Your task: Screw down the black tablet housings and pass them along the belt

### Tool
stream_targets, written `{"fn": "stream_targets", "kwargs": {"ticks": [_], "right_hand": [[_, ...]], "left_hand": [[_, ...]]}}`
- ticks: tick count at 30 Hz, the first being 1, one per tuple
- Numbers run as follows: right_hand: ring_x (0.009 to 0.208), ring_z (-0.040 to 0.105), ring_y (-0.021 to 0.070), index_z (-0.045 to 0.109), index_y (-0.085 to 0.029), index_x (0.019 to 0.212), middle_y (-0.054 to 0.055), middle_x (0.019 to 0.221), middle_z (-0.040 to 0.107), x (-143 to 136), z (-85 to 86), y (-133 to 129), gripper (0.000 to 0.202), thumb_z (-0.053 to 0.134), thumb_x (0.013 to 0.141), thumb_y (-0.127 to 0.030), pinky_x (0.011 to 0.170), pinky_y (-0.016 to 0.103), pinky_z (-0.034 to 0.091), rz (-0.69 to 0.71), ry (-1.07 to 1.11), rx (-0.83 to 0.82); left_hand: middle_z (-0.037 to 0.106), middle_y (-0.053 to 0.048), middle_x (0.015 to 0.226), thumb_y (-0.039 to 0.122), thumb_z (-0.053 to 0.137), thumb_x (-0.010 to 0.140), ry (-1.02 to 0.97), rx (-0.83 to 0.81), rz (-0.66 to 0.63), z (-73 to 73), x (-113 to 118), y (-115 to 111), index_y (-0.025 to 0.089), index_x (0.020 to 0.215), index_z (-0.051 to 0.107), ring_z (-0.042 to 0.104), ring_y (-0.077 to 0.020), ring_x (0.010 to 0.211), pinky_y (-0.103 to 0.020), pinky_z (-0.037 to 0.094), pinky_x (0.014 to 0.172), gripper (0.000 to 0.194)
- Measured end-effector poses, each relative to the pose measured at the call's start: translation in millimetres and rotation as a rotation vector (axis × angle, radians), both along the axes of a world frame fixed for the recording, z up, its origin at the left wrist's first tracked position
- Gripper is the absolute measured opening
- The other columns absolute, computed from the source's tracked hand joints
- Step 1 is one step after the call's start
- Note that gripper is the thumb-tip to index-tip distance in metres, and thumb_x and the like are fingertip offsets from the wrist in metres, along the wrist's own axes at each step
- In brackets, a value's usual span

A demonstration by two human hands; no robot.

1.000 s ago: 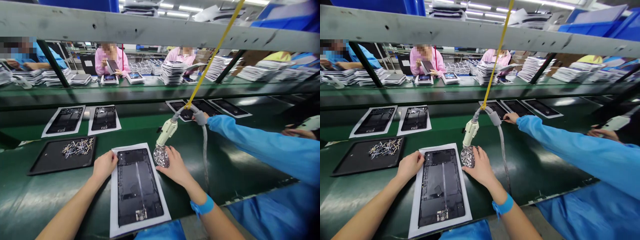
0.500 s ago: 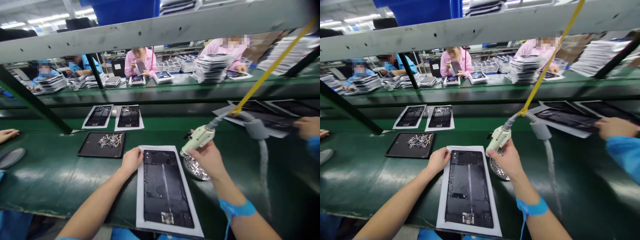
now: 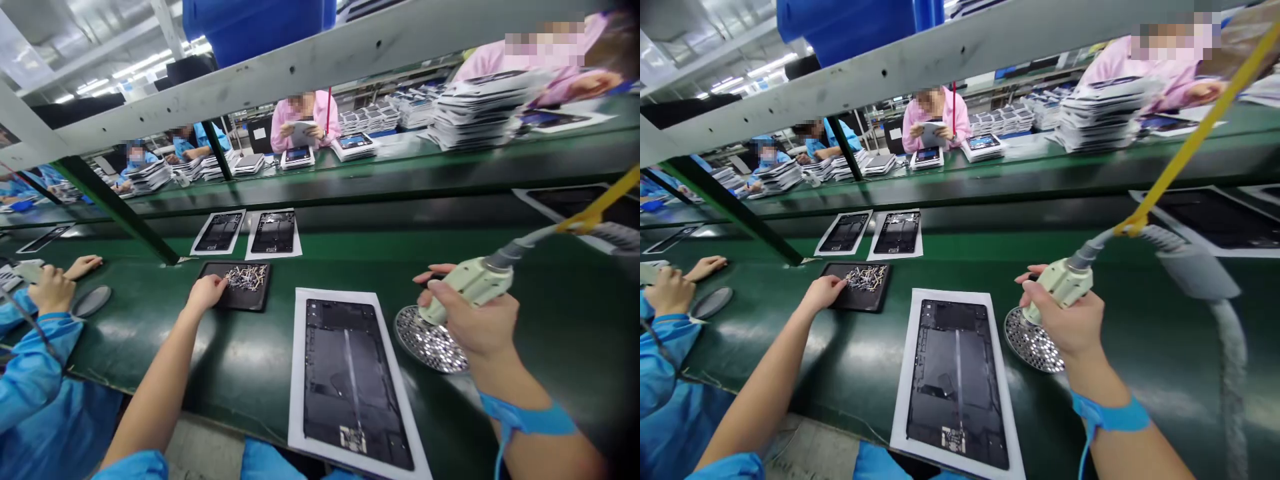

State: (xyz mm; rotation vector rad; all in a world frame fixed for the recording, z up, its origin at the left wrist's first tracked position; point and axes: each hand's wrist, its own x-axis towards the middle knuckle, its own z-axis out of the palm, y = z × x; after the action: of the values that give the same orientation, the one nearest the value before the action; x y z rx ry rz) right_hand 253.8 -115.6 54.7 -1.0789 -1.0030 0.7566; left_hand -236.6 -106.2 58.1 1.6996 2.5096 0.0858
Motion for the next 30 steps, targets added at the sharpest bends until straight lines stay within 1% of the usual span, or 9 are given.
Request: {"fn": "stream_targets", "kwargs": {"ticks": [5, 8, 12, 16, 18, 20, 22, 27, 30], "right_hand": [[0.05, 0.062, 0.0158, 0.073, -0.019, 0.09, 0.0, 0.063, 0.069, 2, -6.2, 0, 0.028, 0.083, 0.071, -0.036, 0.049, 0.03, 0.054, -0.024, -0.058, -0.016], [0.049, 0.062, 0.016, 0.072, -0.018, 0.09, 0.0, 0.064, 0.07, 4, -8.1, -1, 0.029, 0.083, 0.073, -0.038, 0.047, 0.03, 0.053, -0.039, -0.086, -0.023], [0.051, 0.063, 0.0171, 0.071, -0.018, 0.091, -0.001, 0.059, 0.067, 6, -8.1, -1, 0.027, 0.081, 0.075, -0.038, 0.048, 0.03, 0.054, -0.052, -0.127, -0.009], [0.051, 0.064, 0.0176, 0.072, -0.019, 0.093, -0.003, 0.057, 0.066, 6, -7.2, -1, 0.027, 0.08, 0.076, -0.038, 0.052, 0.032, 0.056, -0.048, -0.135, 0.002], [0.051, 0.064, 0.017, 0.073, -0.019, 0.093, -0.003, 0.058, 0.067, 6, -6.6, -1, 0.027, 0.08, 0.075, -0.038, 0.053, 0.032, 0.056, -0.057, -0.13, -0.008], [0.051, 0.063, 0.016, 0.073, -0.019, 0.093, -0.002, 0.059, 0.068, 6, -6.0, -1, 0.027, 0.08, 0.075, -0.038, 0.054, 0.031, 0.056, -0.056, -0.123, -0.015], [0.051, 0.063, 0.0155, 0.073, -0.018, 0.093, -0.002, 0.06, 0.068, 5, -5.9, -2, 0.026, 0.08, 0.076, -0.036, 0.054, 0.031, 0.055, -0.044, -0.12, -0.013], [0.051, 0.063, 0.0154, 0.072, -0.018, 0.093, -0.002, 0.062, 0.068, 2, -7.1, -3, 0.023, 0.079, 0.076, -0.032, 0.055, 0.031, 0.055, -0.024, -0.129, -0.016], [0.051, 0.064, 0.0151, 0.071, -0.018, 0.093, -0.001, 0.064, 0.07, 2, -8.0, -5, 0.022, 0.078, 0.077, -0.031, 0.056, 0.032, 0.056, -0.018, -0.133, -0.02]], "left_hand": [[0.077, -0.012, 0.084, 0.034, 0.067, 0.084, -0.186, 0.083, 0.145, -11.8, 0, 8, 0.019, 0.076, 0.069, 0.072, -0.0278, 0.091, -0.03, 0.05, 0.075, 0.017], [0.066, -0.005, 0.062, 0.031, 0.071, 0.077, -0.372, 0.096, 0.193, -9.9, 2, 9, 0.019, 0.066, 0.065, 0.067, -0.0218, 0.072, -0.027, 0.048, 0.063, 0.018], [0.056, 0.001, 0.052, 0.037, 0.074, 0.073, -0.478, 0.098, 0.227, -0.3, 2, 5, 0.017, 0.069, 0.064, 0.058, -0.0156, 0.056, -0.025, 0.046, 0.053, 0.022], [0.064, -0.001, 0.06, 0.04, 0.08, 0.065, -0.599, 0.228, 0.223, 19.5, -6, -7, 0.016, 0.07, 0.063, 0.063, -0.0149, 0.06, -0.024, 0.052, 0.057, 0.03], [0.069, -0.003, 0.066, 0.043, 0.082, 0.063, -0.675, 0.322, 0.171, 29.7, -2, -16, 0.015, 0.079, 0.068, 0.066, -0.0166, 0.062, -0.026, 0.054, 0.061, 0.035], [0.075, -0.005, 0.076, 0.048, 0.081, 0.067, -0.707, 0.358, 0.063, 34.5, 15, -23, 0.015, 0.095, 0.073, 0.07, -0.0197, 0.069, -0.03, 0.057, 0.067, 0.044], [0.078, -0.006, 0.086, 0.05, 0.076, 0.076, -0.691, 0.322, -0.082, 30.0, 50, -29, 0.016, 0.104, 0.075, 0.073, -0.0224, 0.079, -0.032, 0.058, 0.075, 0.044], [0.079, -0.004, 0.094, 0.034, 0.06, 0.096, -0.547, 0.199, -0.539, -13.9, 156, -29, 0.022, 0.098, 0.078, 0.073, -0.0207, 0.087, -0.031, 0.057, 0.085, 0.022], [0.075, -0.008, 0.096, 0.027, 0.054, 0.1, -0.39, 0.288, -0.688, -39.9, 183, -20, 0.021, 0.098, 0.077, 0.071, -0.0204, 0.093, -0.031, 0.055, 0.089, 0.024]]}}
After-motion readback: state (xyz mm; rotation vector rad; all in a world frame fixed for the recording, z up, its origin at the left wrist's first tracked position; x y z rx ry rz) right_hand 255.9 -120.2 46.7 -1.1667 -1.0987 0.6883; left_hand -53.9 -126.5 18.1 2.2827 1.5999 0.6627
